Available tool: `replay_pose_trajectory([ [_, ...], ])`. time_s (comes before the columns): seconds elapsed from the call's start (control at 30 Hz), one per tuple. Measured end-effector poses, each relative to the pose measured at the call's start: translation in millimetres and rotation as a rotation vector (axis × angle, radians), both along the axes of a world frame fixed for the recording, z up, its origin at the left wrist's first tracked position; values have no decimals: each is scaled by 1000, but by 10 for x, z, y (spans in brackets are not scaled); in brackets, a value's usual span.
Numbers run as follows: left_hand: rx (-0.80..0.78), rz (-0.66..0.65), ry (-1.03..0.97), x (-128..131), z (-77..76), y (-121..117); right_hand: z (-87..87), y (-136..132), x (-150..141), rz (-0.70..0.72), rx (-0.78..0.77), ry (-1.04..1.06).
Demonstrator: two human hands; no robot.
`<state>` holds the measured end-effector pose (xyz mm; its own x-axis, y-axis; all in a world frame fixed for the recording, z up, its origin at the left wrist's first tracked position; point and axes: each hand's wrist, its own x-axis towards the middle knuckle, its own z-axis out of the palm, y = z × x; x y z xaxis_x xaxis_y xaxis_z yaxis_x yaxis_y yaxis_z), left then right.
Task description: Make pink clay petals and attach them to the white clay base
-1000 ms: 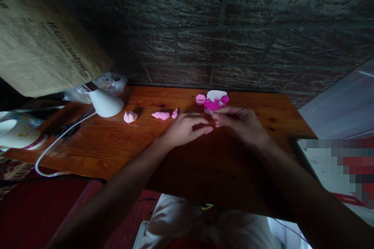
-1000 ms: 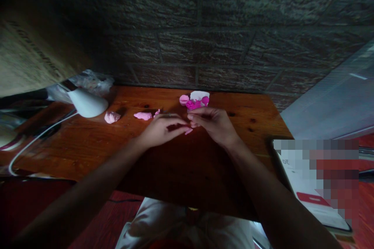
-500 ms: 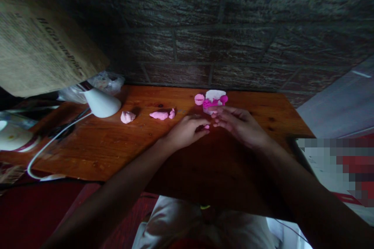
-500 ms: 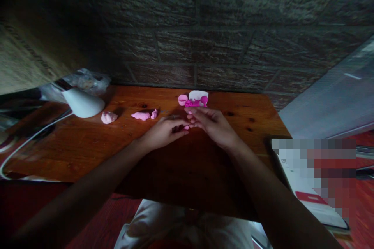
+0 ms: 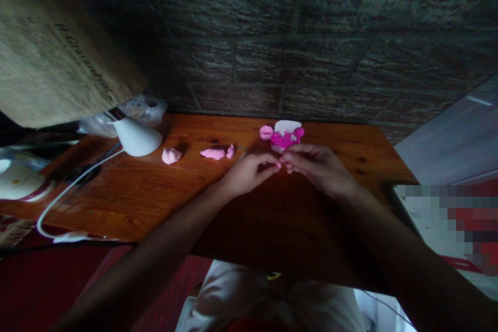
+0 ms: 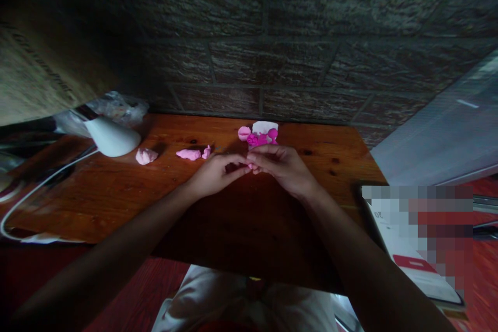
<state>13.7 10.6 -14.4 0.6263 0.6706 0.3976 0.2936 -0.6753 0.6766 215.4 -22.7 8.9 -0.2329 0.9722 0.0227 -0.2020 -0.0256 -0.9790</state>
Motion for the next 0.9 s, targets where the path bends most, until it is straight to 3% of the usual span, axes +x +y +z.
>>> replay_pose_trajectory([
  [0.2, -263, -49, -351, 31, -7, 28, 55, 15, 50, -88, 3, 47],
  [0.33, -386, -56, -437, 32, 24, 21, 64, 30, 45, -111, -7, 59],
  [0.67, -371, -65, -407, 25, 52, 12, 37, 14, -6, -125, 65, -22],
  [0.9, -367, -37, -414, 24, 45, 28, 24, 26, 33, -158, 15, 27],
])
